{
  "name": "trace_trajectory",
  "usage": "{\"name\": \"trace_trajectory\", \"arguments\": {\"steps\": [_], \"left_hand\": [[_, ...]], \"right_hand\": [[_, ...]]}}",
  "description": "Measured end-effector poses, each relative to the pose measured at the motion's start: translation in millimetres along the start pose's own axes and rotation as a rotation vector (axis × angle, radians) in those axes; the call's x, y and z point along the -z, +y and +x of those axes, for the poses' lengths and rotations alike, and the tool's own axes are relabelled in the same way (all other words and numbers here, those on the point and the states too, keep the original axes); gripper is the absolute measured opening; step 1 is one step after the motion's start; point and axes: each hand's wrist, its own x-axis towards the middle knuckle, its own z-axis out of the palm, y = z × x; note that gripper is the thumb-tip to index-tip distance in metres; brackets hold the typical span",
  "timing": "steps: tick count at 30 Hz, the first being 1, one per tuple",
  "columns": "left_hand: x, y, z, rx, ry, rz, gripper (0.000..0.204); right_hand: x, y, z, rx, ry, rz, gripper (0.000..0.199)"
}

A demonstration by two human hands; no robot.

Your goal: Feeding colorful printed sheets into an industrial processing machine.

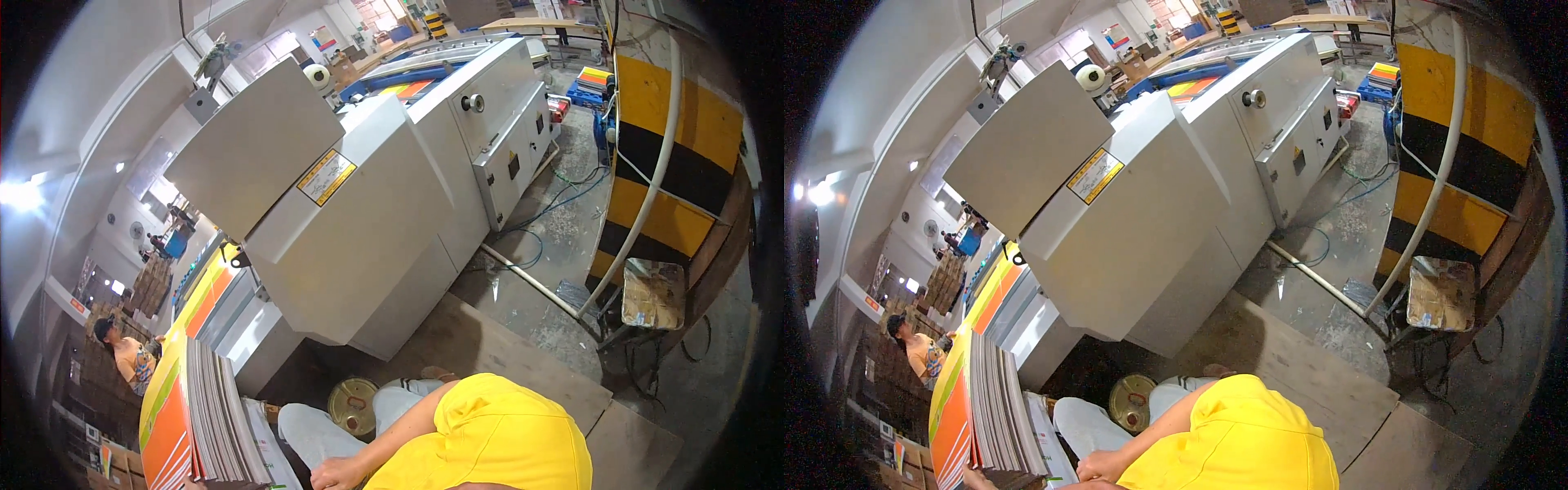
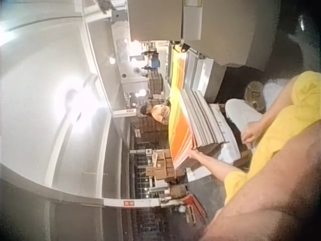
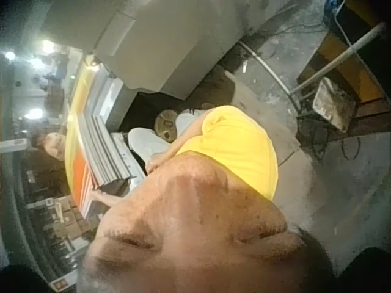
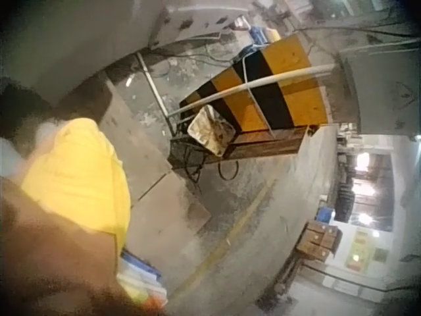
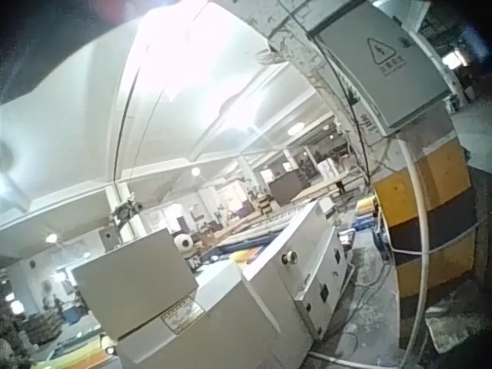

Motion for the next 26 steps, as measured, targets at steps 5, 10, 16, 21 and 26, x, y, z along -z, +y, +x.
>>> {"name": "trace_trajectory", "arguments": {"steps": [5, 10, 16, 21, 26], "left_hand": [[-4.4, 24.5, -31.6, 0.054, -0.032, 0.093, 0.025], [19.3, -15.2, 35.0, 0.005, 0.027, 0.032, 0.028], [-7.4, 12.2, -13.2, -0.021, -0.061, 0.066, 0.025], [8.6, -19.7, 32.4, -0.038, -0.133, -0.060, 0.023], [9.7, -40.8, 60.0, -0.007, -0.197, -0.100, 0.029]], "right_hand": [[-40.0, 31.4, -2.3, -0.179, -0.121, 0.171, 0.030], [-6.3, -32.1, 36.2, -0.281, -0.608, -0.166, 0.033], [11.7, -54.9, 38.1, -0.233, -0.869, -0.543, 0.032], [8.3, -49.3, 44.3, -0.260, -0.902, -0.560, 0.034], [9.7, -48.0, 40.2, -0.300, -0.939, -0.561, 0.036]]}}
